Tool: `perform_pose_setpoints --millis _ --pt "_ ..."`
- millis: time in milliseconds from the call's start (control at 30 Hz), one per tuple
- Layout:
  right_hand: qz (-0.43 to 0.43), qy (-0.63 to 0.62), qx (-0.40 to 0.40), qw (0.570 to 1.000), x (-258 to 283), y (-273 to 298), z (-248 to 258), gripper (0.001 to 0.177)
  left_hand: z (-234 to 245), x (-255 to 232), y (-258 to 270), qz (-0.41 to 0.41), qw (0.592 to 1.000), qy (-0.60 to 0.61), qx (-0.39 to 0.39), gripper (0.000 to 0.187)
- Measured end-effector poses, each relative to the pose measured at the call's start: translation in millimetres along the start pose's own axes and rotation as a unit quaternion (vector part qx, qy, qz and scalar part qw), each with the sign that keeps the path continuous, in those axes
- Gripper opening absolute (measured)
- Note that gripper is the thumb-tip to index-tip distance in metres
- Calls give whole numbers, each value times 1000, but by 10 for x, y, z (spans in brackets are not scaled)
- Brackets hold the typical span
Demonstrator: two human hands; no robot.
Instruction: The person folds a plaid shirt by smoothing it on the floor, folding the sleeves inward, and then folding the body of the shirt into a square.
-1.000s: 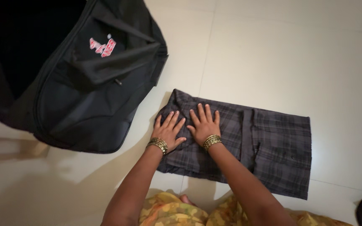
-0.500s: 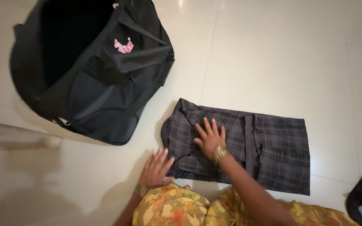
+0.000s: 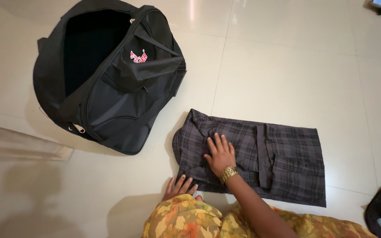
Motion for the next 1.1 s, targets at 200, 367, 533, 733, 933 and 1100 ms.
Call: perform_pose_setpoints --millis 200,367,533,733,933,1100 --pt "-90 29 232 968 25 -597 43 43 -262 180 -182 65 995 44 61 79" --pt "18 36 -117 992 93 -1218 -26 61 -382 304 -230 63 997 18 45 77" --pt "10 37 -152 988 42 -1363 -284 45 -389 348 -257 71 993 42 79 79" --pt "-43 0 -76 996 -129 -1503 -387 18 -440 333 -298 83 994 37 67 82" --pt "-12 -89 -21 996 -589 -1525 -192 35 -408 327 -284 75 993 41 85 82" --pt "-165 -31 -76 983 -768 -1091 -71 51 -419 316 -310 99 985 64 124 85"
Point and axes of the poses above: each hand's wrist, its own y-axis away from the middle knuckle, its own z-axis out of the back of the hand, x = y × z, the point moved 1 cm from there along -y, towards the middle knuckle, and after that the axes turned 13 degrees about x, right-handed, at the moved point
